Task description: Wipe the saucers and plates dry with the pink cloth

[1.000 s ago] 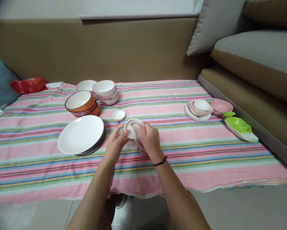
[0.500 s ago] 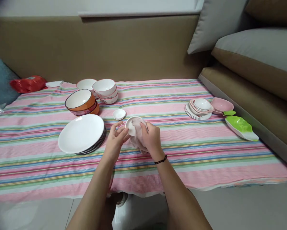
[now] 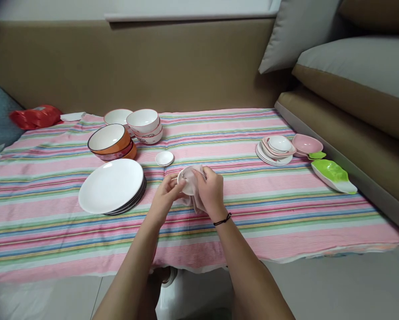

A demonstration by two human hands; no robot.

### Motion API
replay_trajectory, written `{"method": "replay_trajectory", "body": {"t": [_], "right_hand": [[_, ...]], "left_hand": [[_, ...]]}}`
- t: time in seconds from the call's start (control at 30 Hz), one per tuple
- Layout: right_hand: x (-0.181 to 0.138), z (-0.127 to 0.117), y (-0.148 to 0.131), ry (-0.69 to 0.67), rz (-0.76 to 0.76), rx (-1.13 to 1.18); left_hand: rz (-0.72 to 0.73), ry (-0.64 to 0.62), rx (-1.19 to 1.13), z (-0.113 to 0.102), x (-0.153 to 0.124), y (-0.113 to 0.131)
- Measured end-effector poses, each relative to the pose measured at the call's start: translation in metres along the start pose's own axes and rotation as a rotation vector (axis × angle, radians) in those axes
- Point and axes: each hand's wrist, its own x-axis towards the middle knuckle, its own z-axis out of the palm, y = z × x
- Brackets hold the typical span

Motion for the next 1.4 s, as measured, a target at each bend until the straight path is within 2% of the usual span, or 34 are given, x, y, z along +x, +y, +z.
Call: {"method": "replay_trajectory", "body": {"t": [0.07, 0.13, 0.23, 0.3, 0.37, 0.57, 0.63, 0.77, 0.83, 0.97, 1.03, 1.23, 1.4], "right_hand": [[0.000, -0.001, 0.001, 0.021, 0.013, -0.038], [0.000, -0.003, 0.000, -0.013, -0.009, -0.044], [0.000, -0.003, -0.002, -0.157, -0.098, -0.016], [0.000, -0.001, -0.003, -0.265, -0.163, 0.015], [-0.001, 0.002, -0.004, -0.311, -0.176, 0.014], [-0.001, 0.001, -0.001, -0.055, -0.019, -0.135], [0.000, -0.001, -0.002, -0.078, -0.044, -0.099], [0.000, -0.002, -0.005, -0.207, -0.124, 0.022], [-0.001, -0.001, -0.005, -0.167, -0.091, 0.007], [-0.002, 0.001, -0.002, 0.002, 0.033, -0.091], [-0.002, 0.000, -0.002, 0.018, 0.036, -0.102], [0.000, -0.001, -0.005, -0.191, -0.118, 0.028], [-0.002, 0.001, 0.000, -0.002, 0.017, -0.093]], "left_hand": [[-0.020, -0.008, -0.002, 0.000, 0.000, -0.001], [0.018, 0.065, 0.029, -0.003, 0.002, -0.002], [0.095, 0.189, 0.110, -0.009, 0.005, -0.004], [0.104, 0.192, 0.168, -0.012, 0.006, -0.004], [0.078, 0.164, 0.184, -0.012, 0.006, -0.003], [0.001, 0.112, -0.038, -0.005, 0.002, -0.001], [0.014, 0.114, -0.047, -0.005, 0.002, -0.001], [0.045, 0.110, 0.025, -0.006, 0.004, 0.002], [0.047, 0.097, 0.058, -0.006, 0.003, 0.003], [0.013, 0.076, 0.014, -0.003, 0.001, 0.001], [0.019, 0.071, -0.017, -0.003, 0.001, -0.001], [0.055, 0.077, 0.089, -0.007, 0.004, -0.002], [-0.033, 0.028, -0.026, -0.002, -0.001, 0.000]]}}
